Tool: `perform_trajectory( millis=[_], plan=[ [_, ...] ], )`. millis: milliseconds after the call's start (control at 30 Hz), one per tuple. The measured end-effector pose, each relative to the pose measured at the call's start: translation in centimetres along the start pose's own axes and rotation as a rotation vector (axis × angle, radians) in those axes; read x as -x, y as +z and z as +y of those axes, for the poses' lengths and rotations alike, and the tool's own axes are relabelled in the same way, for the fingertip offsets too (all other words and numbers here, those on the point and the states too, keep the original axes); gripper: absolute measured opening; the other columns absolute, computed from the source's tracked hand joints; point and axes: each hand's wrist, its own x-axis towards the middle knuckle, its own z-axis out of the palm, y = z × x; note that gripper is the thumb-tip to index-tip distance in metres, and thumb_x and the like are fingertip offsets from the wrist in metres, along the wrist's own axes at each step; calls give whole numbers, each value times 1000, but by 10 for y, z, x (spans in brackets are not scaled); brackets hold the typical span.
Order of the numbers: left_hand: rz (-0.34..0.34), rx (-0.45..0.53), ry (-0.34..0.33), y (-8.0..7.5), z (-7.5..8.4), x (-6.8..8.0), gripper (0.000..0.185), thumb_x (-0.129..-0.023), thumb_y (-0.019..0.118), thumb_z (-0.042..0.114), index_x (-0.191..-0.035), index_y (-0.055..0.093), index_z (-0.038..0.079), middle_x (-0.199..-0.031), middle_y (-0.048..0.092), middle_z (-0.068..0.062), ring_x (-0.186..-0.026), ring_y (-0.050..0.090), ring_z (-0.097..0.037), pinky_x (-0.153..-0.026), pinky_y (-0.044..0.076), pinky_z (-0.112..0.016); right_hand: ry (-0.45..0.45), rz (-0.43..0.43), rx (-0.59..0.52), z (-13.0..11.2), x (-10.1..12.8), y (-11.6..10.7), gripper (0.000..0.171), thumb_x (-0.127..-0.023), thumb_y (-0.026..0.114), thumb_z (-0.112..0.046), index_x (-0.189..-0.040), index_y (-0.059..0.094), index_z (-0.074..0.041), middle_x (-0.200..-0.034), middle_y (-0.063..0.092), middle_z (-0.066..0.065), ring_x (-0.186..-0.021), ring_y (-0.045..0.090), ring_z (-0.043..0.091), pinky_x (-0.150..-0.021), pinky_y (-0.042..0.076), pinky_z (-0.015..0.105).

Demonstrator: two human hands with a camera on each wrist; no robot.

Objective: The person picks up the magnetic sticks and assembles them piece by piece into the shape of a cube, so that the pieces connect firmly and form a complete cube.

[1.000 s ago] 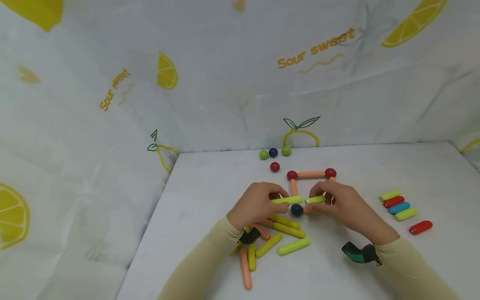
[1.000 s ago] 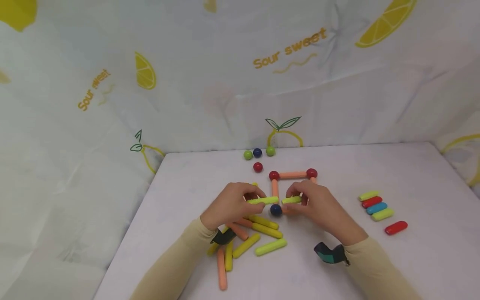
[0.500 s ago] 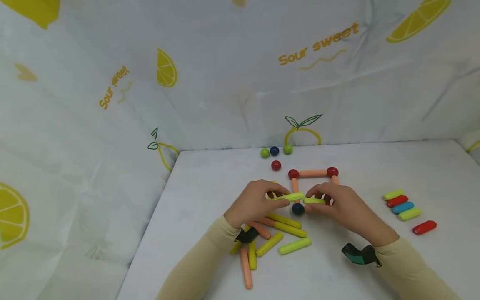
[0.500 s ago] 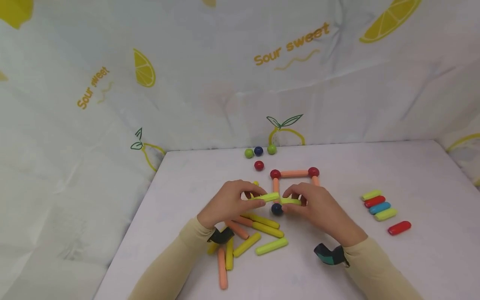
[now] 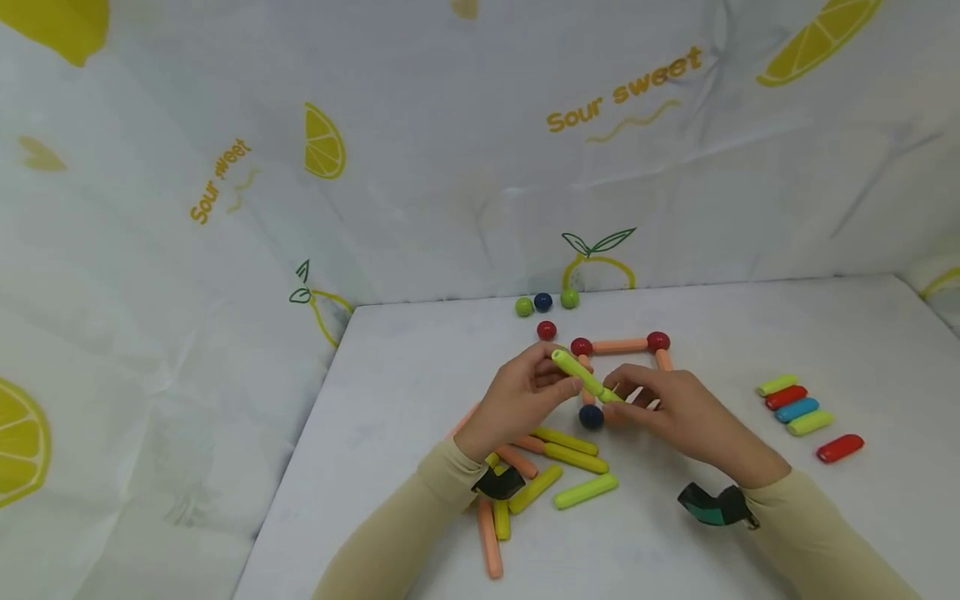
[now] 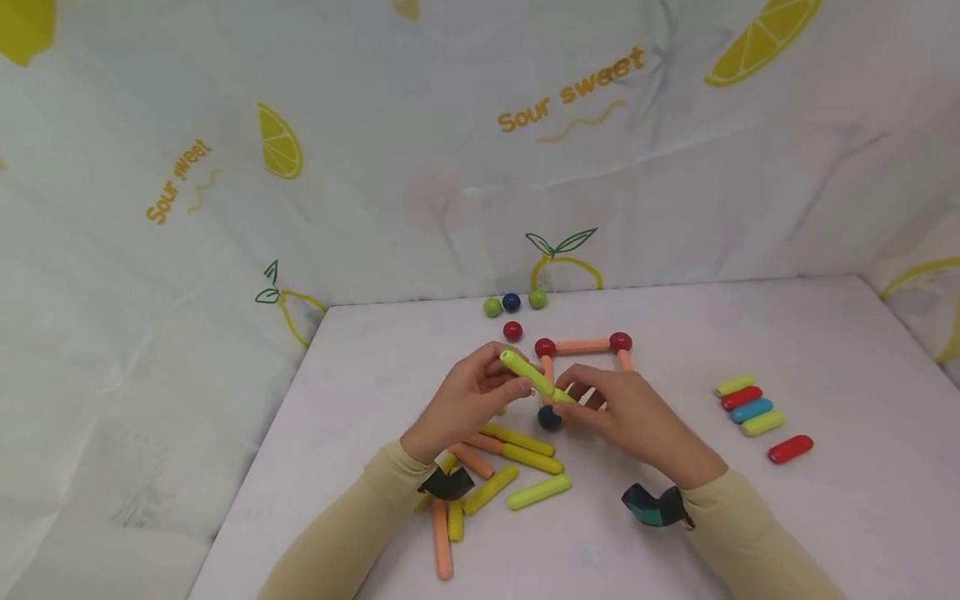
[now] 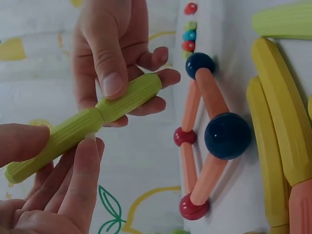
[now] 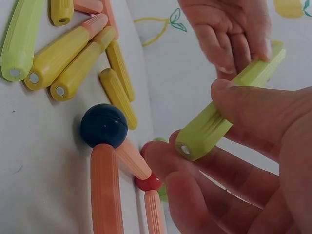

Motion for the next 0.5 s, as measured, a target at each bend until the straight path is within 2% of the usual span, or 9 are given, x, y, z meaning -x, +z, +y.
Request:
perform_trajectory(
  millis=[100,167,267,367,500],
  plan=[
    [-3,47,-28,2,-2,-2,29,-107,71,20,-134,63,15,-123,79,-3,-119,76,-36,-100,62,-30,-6,10,14,-1,-1,0,19,-101,78,-29,-119,73,-25,-103,78,-7,-90,70,9,-75,58,25],
    [-5,110,-79,3,-5,-4,27,-107,70,19,-133,63,14,-122,80,-4,-121,75,-43,-102,62,-38,-12,19,30,-1,-2,0,19,-100,79,-28,-118,73,-24,-99,77,-9,-89,69,9,-75,58,25],
    [-5,201,-209,7,-11,-10,23,-107,70,22,-129,66,17,-118,81,-1,-117,78,-38,-104,61,-44,-14,38,46,0,-3,2,21,-98,82,-30,-117,74,-23,-95,76,-11,-90,67,8,-76,58,25],
    [-12,261,-338,12,-16,-19,20,-107,71,27,-125,69,19,-115,83,0,-114,80,-26,-107,60,-43,5,54,69,2,-5,3,23,-96,84,-29,-117,77,-20,-95,75,-9,-89,65,10,-75,57,28],
    [17,230,-418,14,-17,-31,29,-105,73,36,-127,73,17,-114,83,-7,-110,81,-23,-115,54,-43,87,36,141,8,-12,-3,26,-96,84,-28,-116,80,-13,-97,76,-2,-88,65,16,-74,58,34]
  ],
)
